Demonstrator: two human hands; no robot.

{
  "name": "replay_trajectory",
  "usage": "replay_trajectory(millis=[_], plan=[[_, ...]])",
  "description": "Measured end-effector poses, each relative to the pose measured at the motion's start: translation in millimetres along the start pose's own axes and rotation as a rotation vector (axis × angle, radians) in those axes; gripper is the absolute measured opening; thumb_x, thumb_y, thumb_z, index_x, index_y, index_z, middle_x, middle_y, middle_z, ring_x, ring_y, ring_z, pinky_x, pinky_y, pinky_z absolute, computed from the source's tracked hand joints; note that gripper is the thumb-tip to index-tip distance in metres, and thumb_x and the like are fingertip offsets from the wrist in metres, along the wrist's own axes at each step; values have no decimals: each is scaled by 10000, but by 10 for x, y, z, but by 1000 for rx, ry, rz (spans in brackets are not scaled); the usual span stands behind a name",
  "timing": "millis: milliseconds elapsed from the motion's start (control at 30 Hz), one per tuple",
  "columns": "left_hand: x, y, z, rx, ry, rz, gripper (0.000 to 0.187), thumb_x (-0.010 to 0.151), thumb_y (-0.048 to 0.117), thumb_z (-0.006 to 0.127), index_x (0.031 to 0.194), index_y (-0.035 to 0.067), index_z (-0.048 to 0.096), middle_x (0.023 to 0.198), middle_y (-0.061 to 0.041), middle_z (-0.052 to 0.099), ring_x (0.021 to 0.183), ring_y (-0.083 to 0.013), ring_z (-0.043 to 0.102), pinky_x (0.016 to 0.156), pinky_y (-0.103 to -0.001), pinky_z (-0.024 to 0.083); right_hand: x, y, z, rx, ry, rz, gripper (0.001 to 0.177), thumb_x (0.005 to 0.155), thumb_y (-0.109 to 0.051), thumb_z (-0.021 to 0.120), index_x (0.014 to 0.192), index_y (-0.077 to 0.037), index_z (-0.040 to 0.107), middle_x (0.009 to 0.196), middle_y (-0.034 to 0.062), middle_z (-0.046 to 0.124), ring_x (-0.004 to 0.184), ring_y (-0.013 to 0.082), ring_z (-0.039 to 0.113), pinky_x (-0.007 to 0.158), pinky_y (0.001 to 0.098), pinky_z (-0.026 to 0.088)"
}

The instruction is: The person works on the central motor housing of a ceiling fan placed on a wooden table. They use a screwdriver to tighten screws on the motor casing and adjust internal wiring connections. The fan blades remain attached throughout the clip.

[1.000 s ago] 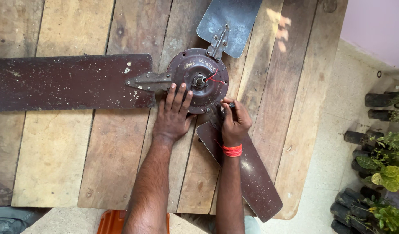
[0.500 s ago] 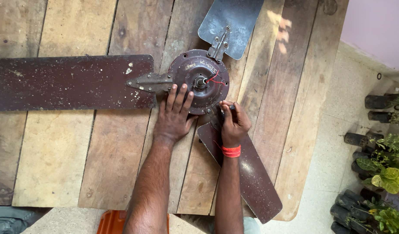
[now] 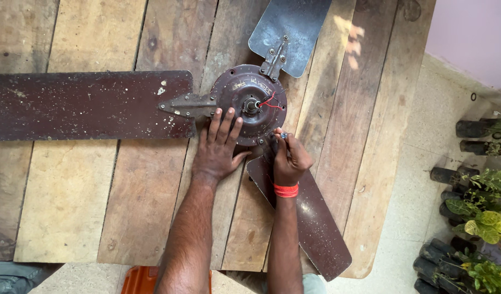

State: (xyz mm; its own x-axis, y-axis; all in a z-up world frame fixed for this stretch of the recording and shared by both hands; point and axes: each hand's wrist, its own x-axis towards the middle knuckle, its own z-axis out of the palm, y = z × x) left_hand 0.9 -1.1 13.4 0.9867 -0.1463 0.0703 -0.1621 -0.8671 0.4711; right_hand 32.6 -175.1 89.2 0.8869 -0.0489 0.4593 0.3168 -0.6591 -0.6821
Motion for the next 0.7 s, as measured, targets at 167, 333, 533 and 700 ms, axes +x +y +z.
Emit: replay_trajectory(millis=[167, 333, 533, 700], plan=[[5, 6, -21, -5, 21, 0, 1201, 766, 683, 753, 1643, 198, 91, 1722, -58, 71, 1596, -291, 44, 1226, -551, 309, 92, -126, -55, 33, -42, 57, 220, 935, 109, 715, 1151, 71, 691, 1010, 157, 778, 919, 195, 785, 790, 297, 622], [34, 19, -75, -20, 60, 6, 1195, 751, 678, 771, 1635, 205, 120, 1716, -52, 84, 1585, -301, 77, 1182, -559, 344, 438, -192, -404, -163, -463, -148, 186, 918, 26, 729, 1103, 17, 710, 1019, 132, 755, 832, 250, 740, 709, 341, 591], [-5, -9, 4, -22, 52, 12, 1200, 767, 696, 765, 1649, 204, 116, 1729, -47, 78, 1601, -289, 63, 1205, -559, 338, 884, -34, -588, -458, -989, -500, 140, 864, -47, 675, 1003, -24, 677, 881, 106, 682, 737, 271, 706, 626, 393, 578], [7, 0, 1, -18, 48, 9, 1217, 756, 721, 753, 1644, 214, 93, 1721, -44, 64, 1593, -279, 50, 1244, -573, 305, 1011, -19, -366, -840, -1272, -753, 127, 896, -135, 638, 935, -24, 684, 820, 114, 679, 607, 170, 666, 481, 337, 545]])
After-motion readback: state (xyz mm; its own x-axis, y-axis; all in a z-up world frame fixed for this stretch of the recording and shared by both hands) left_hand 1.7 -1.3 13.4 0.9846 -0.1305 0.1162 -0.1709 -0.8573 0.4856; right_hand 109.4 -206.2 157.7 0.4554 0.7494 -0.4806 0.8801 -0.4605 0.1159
